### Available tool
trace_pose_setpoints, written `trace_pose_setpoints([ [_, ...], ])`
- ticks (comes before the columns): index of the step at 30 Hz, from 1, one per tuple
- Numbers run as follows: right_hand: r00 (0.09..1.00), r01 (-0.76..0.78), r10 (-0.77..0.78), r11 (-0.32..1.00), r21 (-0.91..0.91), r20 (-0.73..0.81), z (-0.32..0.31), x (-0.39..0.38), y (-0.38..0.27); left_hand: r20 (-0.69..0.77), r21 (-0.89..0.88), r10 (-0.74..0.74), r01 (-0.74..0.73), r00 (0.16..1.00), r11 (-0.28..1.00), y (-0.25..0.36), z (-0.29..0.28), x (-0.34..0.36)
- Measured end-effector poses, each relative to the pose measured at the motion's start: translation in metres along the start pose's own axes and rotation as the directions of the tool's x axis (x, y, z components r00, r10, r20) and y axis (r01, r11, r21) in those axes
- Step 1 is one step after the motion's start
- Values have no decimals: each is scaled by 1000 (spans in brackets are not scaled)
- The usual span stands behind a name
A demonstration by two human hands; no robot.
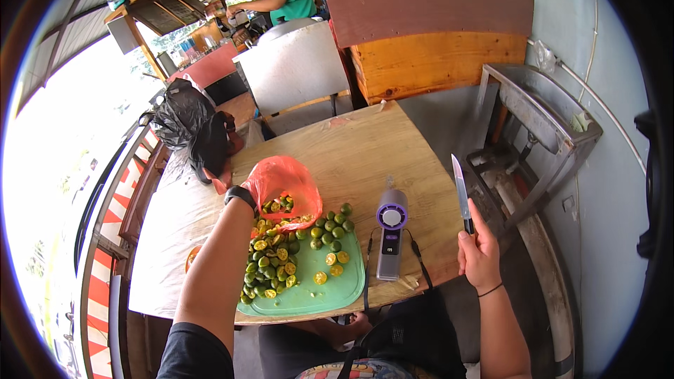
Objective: The person cuts small green citrus fruits in half on a green cutting board using a knife, then squeezes the halves in a manual juicer. The person repeatedly picks fruits from a red plastic bag, cuts them, and juices them, placing the squeezed halves back into the bag.
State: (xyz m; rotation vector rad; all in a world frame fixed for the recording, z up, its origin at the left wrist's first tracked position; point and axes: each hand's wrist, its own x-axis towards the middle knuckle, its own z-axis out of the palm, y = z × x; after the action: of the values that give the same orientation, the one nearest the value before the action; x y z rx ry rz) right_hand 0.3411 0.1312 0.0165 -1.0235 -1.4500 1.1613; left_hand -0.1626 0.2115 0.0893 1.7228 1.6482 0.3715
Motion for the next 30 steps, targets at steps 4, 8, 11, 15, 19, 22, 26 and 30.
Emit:
trace_pose_setpoints([
  [4,1000,11,-11,1000,6,0,0,-1,1,32,10,46,-46,998,999,12,2,-14],
  [8,1000,1,-1,1000,21,-5,1,-1,2,-37,77,105,-102,994,992,-23,0,-11],
  [11,1000,-1,1,1000,6,-11,2,-1,1,-85,118,153,-142,985,983,-49,2,-3],
  [15,1000,15,-15,1000,-18,0,1,-1,2,-82,141,234,-221,969,965,-72,3,-13],
  [19,1000,6,-6,1000,-5,-5,0,0,3,-105,206,253,-228,962,952,-68,9,-54],
  [22,1000,-9,9,1000,-5,-2,0,0,2,-121,392,44,6,992,920,-33,19,-102],
  [26,1000,-2,2,1000,-6,-3,1,1,1,-76,456,-109,132,991,880,38,32,-148],
  [30,1000,6,-7,1000,-29,-14,2,1,3,-161,303,178,-123,971,945,91,66,-159],
])
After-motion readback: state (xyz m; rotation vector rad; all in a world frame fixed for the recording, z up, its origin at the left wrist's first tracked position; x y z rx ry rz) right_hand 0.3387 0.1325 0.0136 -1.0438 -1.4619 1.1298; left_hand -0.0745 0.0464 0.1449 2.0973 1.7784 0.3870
